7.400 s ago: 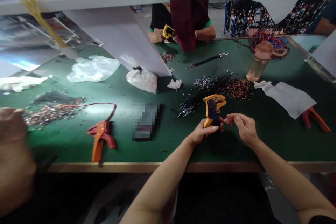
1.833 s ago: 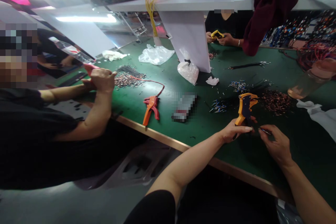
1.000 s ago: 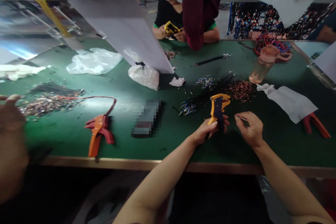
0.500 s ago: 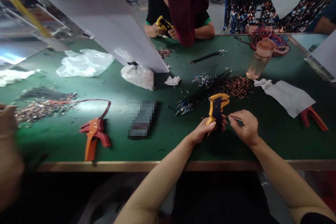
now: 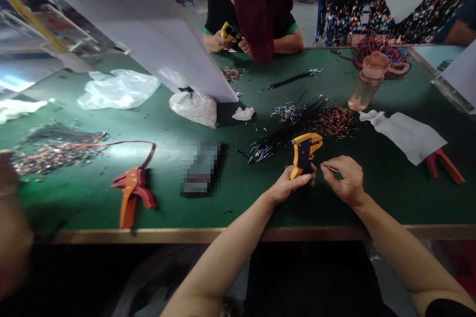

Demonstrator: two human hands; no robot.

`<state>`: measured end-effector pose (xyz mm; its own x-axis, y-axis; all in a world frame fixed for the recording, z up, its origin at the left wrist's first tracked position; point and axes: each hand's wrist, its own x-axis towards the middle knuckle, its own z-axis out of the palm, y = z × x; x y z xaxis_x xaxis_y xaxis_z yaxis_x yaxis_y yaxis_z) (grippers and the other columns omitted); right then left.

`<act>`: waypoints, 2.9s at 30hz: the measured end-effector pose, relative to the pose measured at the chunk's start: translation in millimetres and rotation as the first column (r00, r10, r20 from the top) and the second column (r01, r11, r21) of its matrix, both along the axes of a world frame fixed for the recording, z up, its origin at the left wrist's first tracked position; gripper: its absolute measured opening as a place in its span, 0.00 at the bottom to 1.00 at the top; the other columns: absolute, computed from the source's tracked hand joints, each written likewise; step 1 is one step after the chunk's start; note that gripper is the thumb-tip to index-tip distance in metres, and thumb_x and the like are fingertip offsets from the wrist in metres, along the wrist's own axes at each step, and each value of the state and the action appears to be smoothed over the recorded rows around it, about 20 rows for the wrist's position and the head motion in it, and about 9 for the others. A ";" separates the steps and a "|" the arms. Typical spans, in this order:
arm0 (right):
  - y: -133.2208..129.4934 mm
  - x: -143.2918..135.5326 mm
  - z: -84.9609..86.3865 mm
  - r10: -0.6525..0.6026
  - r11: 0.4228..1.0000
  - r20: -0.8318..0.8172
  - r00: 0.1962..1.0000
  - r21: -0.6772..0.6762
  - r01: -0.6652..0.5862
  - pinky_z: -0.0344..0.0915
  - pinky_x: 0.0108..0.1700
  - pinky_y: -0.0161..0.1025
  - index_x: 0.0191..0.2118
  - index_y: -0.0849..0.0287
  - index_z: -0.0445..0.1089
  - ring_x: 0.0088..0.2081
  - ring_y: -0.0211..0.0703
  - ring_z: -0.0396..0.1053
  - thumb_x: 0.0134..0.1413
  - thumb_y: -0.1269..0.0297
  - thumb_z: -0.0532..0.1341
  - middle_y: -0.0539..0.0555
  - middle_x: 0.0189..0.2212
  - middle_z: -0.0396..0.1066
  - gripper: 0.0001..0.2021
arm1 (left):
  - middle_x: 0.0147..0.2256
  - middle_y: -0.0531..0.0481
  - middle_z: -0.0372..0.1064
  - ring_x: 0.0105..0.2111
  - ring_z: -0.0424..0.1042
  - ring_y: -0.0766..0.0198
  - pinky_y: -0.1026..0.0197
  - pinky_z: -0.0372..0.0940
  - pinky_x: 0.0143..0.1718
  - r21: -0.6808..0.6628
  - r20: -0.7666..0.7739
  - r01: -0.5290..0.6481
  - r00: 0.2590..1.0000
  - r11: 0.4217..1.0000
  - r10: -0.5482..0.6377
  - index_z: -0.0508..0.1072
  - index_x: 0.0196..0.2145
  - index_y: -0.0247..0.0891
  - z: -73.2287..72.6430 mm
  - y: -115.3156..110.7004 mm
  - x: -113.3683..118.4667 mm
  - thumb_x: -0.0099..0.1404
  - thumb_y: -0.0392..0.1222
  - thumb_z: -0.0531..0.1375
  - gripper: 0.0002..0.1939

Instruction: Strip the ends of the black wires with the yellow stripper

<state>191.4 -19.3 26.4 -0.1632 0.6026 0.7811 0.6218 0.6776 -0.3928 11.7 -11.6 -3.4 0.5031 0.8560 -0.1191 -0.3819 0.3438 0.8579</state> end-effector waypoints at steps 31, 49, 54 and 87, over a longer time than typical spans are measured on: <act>10.4 16.7 -22.3 -0.208 0.970 0.128 0.970 -0.098 0.221 0.68 0.28 0.44 0.32 0.54 0.75 0.27 0.50 0.76 0.60 0.53 0.59 0.55 0.26 0.78 0.13 | 0.31 0.50 0.75 0.32 0.71 0.62 0.58 0.64 0.42 -0.001 0.144 0.122 0.982 0.992 -0.121 0.75 0.52 0.34 13.2 11.1 -6.4 0.46 0.47 0.72 0.35; 11.8 21.8 -23.9 -0.301 0.889 -0.082 0.950 -0.384 0.248 0.69 0.29 0.46 0.31 0.52 0.77 0.27 0.54 0.77 0.50 0.47 0.65 0.58 0.26 0.79 0.14 | 0.30 0.50 0.75 0.32 0.72 0.63 0.57 0.62 0.44 -0.062 0.185 0.064 0.981 0.996 -0.051 0.76 0.49 0.36 6.7 12.0 -4.9 0.46 0.48 0.73 0.32; 13.6 27.2 -10.6 -0.487 0.755 -0.259 0.834 -0.604 0.254 0.68 0.34 0.51 0.29 0.52 0.75 0.29 0.55 0.75 0.49 0.47 0.65 0.59 0.28 0.77 0.13 | 0.40 0.42 0.75 0.33 0.73 0.58 0.52 0.62 0.44 -0.079 0.267 0.090 0.961 0.993 -0.066 0.76 0.47 0.35 -1.8 16.6 -1.9 0.51 0.49 0.69 0.27; 16.2 10.7 -15.5 -0.279 0.823 -0.681 0.677 -0.533 -0.198 0.62 0.25 0.35 0.26 0.58 0.73 0.22 0.37 0.65 0.54 0.46 0.65 0.50 0.19 0.71 0.19 | 0.40 0.38 0.75 0.36 0.74 0.56 0.53 0.65 0.43 -0.055 0.153 0.312 0.941 0.948 -0.301 0.75 0.50 0.32 -0.7 3.1 -10.1 0.54 0.56 0.69 0.32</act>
<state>202.1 -3.1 10.9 0.3244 0.9282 0.1821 0.0083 0.1897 -0.9818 1.6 -8.5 -4.1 0.7562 0.6485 -0.0876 -0.3621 0.5261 0.7695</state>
